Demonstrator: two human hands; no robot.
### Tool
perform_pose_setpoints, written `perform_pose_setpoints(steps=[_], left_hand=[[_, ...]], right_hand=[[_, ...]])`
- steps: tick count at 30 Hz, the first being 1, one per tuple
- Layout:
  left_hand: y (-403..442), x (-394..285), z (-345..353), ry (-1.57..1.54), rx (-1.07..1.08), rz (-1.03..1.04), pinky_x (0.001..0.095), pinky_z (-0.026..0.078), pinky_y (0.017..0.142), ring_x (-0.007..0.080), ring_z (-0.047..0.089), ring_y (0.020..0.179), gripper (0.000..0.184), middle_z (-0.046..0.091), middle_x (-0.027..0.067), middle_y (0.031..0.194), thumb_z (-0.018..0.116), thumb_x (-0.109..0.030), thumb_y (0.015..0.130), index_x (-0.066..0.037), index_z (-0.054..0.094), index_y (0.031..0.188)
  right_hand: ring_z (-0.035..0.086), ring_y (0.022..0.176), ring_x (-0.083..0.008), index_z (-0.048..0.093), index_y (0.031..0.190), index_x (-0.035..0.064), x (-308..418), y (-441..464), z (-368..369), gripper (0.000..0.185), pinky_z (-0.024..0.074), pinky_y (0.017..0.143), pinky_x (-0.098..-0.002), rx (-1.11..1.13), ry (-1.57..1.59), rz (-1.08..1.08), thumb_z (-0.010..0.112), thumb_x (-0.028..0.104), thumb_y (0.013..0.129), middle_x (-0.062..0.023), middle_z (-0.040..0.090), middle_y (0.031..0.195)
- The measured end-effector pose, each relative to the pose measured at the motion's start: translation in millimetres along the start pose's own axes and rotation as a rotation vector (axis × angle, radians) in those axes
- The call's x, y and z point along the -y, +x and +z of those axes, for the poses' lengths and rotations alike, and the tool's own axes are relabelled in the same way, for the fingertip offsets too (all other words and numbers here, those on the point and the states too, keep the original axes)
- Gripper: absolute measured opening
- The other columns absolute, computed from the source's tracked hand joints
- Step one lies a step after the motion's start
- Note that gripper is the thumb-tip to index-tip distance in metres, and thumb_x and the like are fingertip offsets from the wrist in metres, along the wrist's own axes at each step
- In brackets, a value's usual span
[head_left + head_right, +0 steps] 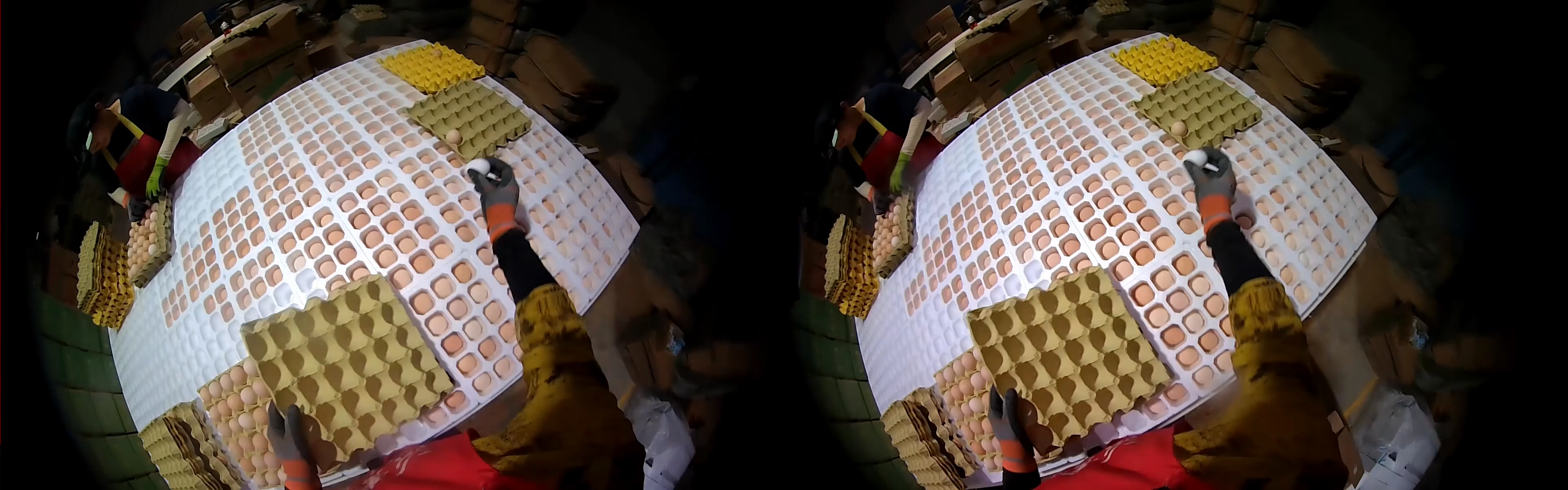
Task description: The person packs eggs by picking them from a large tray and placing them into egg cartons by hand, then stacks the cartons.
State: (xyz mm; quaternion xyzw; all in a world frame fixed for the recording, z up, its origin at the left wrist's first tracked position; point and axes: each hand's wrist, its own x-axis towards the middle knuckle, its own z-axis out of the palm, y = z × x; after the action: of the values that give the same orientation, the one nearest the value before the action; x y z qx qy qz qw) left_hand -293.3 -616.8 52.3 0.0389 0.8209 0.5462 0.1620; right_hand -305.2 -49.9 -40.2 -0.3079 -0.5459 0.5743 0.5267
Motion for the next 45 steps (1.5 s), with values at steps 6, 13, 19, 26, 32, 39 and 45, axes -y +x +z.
perform_pose_setpoints(steps=[6, 13, 19, 26, 32, 39, 45], left_hand=[[-10, 73, -79, 0.581, -0.195, 0.208, 0.0424, 0.039, 0.111, 0.0332, 0.047, 0.133, 0.041, 0.044, 0.0178, 0.150, 0.044, -0.021, 0.106, -0.008, 0.051, 0.144], [-82, 73, -170, 0.131, -0.835, 0.150, 0.0379, 0.037, 0.111, 0.0249, 0.049, 0.127, 0.034, 0.053, 0.0137, 0.141, 0.048, -0.018, 0.105, 0.000, 0.057, 0.132], [-117, 60, -286, -0.387, -1.178, 0.315, 0.0395, 0.048, 0.105, 0.0274, 0.055, 0.126, 0.047, 0.054, 0.0135, 0.141, 0.051, -0.027, 0.104, -0.004, 0.045, 0.144], [-115, 156, -417, -0.455, -1.387, 0.230, 0.0414, 0.055, 0.088, 0.0304, 0.061, 0.117, 0.049, 0.058, 0.0144, 0.137, 0.055, -0.033, 0.102, -0.006, 0.050, 0.142], [-96, 272, -472, -0.376, -1.355, -0.313, 0.0459, 0.051, 0.093, 0.0308, 0.058, 0.118, 0.053, 0.059, 0.0138, 0.136, 0.054, -0.037, 0.103, -0.001, 0.049, 0.142], [-116, 303, -489, -0.504, -1.008, 0.125, 0.0421, 0.050, 0.101, 0.0302, 0.058, 0.121, 0.051, 0.056, 0.0160, 0.140, 0.052, -0.029, 0.104, 0.000, 0.045, 0.145], [-93, 79, -212, 0.434, -0.087, 0.536, 0.0395, 0.048, 0.097, 0.0314, 0.060, 0.115, 0.052, 0.063, 0.0141, 0.123, 0.079, -0.007, 0.081, -0.006, 0.063, 0.130]], right_hand=[[0.062, 0.106, -0.0199, 0.060, 0.129, 0.0050, -78, 106, 20, 0.052, 0.0516, 0.093, -0.0337, -0.027, -0.509, -0.220, 0.080, 0.002, 0.081, -0.0086, 0.066, 0.118], [0.057, 0.124, -0.0220, 0.055, 0.139, -0.0024, -77, 6, 16, 0.041, 0.0451, 0.108, -0.0361, 0.344, -0.137, -0.178, 0.058, 0.005, 0.099, -0.0123, 0.061, 0.135], [0.059, 0.123, -0.0241, 0.051, 0.143, 0.0009, 3, -179, 38, 0.043, 0.0507, 0.101, -0.0352, 0.685, 0.058, 0.413, 0.055, 0.017, 0.102, -0.0127, 0.060, 0.137], [0.065, 0.109, -0.0201, 0.054, 0.138, -0.0004, 54, -263, 61, 0.041, 0.0543, 0.089, -0.0307, 0.789, 0.045, 0.451, 0.058, 0.019, 0.101, -0.0109, 0.065, 0.125], [0.067, 0.102, -0.0174, 0.058, 0.137, 0.0037, 53, -307, 49, 0.043, 0.0555, 0.085, -0.0309, 0.848, -0.045, 0.558, 0.063, 0.025, 0.099, -0.0095, 0.067, 0.123], [0.065, 0.108, -0.0158, 0.061, 0.131, 0.0005, 119, -398, 49, 0.034, 0.0525, 0.091, -0.0295, 0.977, -0.159, 0.500, 0.062, 0.011, 0.099, -0.0089, 0.067, 0.124], [0.066, 0.090, -0.0266, 0.067, 0.119, 0.0069, 198, -477, 72, 0.034, 0.0551, 0.080, -0.0374, 1.520, -0.505, -0.164, 0.073, 0.015, 0.087, -0.0119, 0.068, 0.103]])
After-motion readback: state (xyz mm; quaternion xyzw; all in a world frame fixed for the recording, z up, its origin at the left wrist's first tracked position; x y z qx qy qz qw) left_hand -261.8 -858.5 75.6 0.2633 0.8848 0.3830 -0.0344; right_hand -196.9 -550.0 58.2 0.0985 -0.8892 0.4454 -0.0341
